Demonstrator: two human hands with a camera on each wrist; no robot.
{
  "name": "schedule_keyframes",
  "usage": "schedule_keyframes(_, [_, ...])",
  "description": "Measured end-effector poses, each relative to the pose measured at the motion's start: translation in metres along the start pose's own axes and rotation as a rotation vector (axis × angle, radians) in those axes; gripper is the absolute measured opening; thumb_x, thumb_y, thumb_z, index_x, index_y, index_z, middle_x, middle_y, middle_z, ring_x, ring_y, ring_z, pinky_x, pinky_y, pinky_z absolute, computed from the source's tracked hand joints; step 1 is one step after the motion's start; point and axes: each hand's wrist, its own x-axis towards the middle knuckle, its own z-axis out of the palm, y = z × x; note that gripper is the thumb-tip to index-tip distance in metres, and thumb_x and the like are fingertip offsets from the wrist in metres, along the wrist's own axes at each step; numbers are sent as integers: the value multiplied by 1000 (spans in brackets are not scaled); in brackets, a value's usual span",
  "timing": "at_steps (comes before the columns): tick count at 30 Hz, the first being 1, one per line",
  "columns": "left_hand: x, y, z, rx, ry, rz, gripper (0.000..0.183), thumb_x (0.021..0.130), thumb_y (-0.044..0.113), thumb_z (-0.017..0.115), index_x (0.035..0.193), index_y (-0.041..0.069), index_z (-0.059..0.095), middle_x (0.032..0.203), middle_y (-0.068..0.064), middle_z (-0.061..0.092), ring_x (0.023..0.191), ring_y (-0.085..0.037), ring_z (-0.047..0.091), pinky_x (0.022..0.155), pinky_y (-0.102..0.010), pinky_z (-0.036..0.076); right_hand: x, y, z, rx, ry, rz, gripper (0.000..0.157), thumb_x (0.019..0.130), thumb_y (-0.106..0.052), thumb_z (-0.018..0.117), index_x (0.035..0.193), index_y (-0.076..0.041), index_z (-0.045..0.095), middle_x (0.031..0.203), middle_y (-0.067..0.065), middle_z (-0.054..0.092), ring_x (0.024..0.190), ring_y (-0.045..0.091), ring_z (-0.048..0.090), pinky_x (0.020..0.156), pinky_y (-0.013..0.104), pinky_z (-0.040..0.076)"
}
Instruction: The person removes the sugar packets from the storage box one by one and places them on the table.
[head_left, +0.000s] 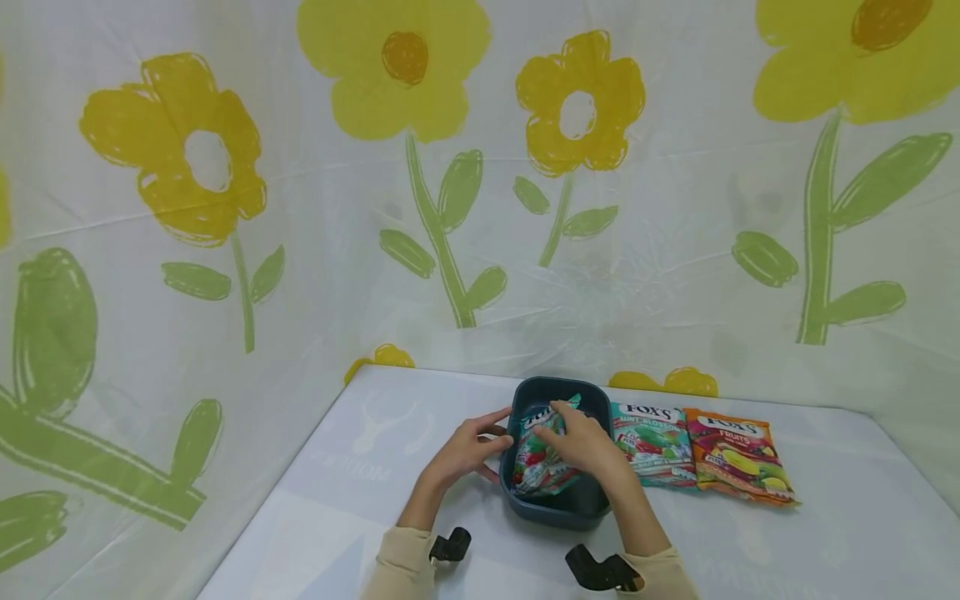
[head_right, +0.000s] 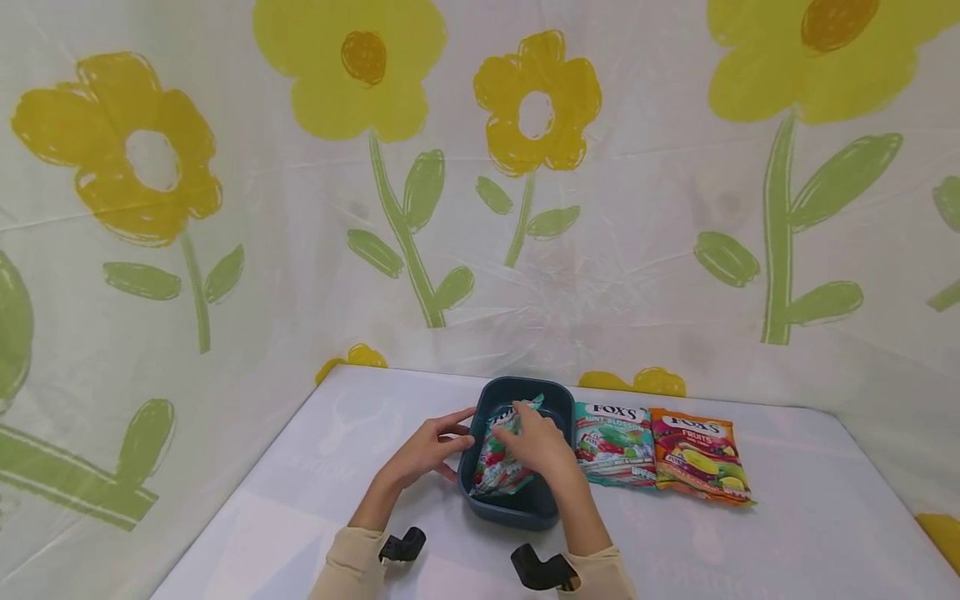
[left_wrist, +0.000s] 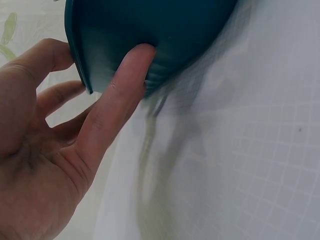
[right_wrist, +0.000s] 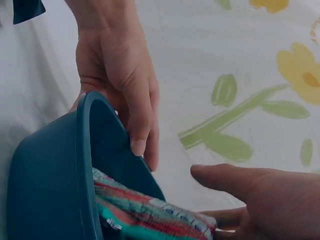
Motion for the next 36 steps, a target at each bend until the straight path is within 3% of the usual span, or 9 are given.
schedule_keyframes(6, [-1, 0, 0, -7, 0, 7, 56, 97, 24, 60, 150, 17, 42, 133, -23, 57, 108, -29, 65, 59, -42, 62, 2, 9, 0, 166, 21, -35, 66, 91, -47, 65, 143, -10, 49, 145, 22, 50, 130, 44, 50, 97, 60, 51])
schedule_keyframes(10, [-1, 0, 0, -11, -1, 1, 56, 97, 24, 60, 150, 18, 42, 132, -22, 58, 108, -29, 64, 59, -41, 62, 4, 15, 3, 356, 7, -16, 60, 89, -42, 69, 141, -16, 52, 145, 20, 51, 123, 38, 56, 78, 45, 62])
schedule_keyframes(13, [-1, -1, 0, -14, 0, -1, 56, 97, 25, 60, 150, 18, 42, 132, -22, 58, 109, -29, 64, 60, -42, 62, 4, 20, 6, 474, -3, -10, 56, 89, -38, 70, 139, -17, 54, 145, 21, 49, 119, 37, 60, 67, 42, 63])
schedule_keyframes(19, [-1, -1, -1, -20, -3, -1, 57, 97, 24, 60, 150, 17, 41, 132, -24, 57, 112, -34, 63, 60, -43, 62, 1, 28, 10, 607, 0, 8, 55, 90, -35, 70, 139, -15, 55, 148, 20, 47, 125, 38, 55, 72, 45, 63])
schedule_keyframes(26, [0, -3, 0, -23, -5, -4, 57, 97, 25, 61, 150, 17, 42, 132, -24, 57, 110, -32, 64, 60, -42, 62, 1, 35, 13, 711, 4, 22, 53, 90, -31, 71, 137, -14, 56, 148, 21, 46, 112, 29, 63, 77, 48, 62])
schedule_keyframes(36, [0, -1, 0, -13, -3, -4, 57, 97, 26, 61, 150, 17, 42, 132, -22, 58, 109, -28, 64, 61, -42, 62, 6, 43, 19, 799, 14, 53, 43, 90, -22, 70, 132, -18, 61, 143, 15, 52, 97, 21, 65, 83, 40, 62])
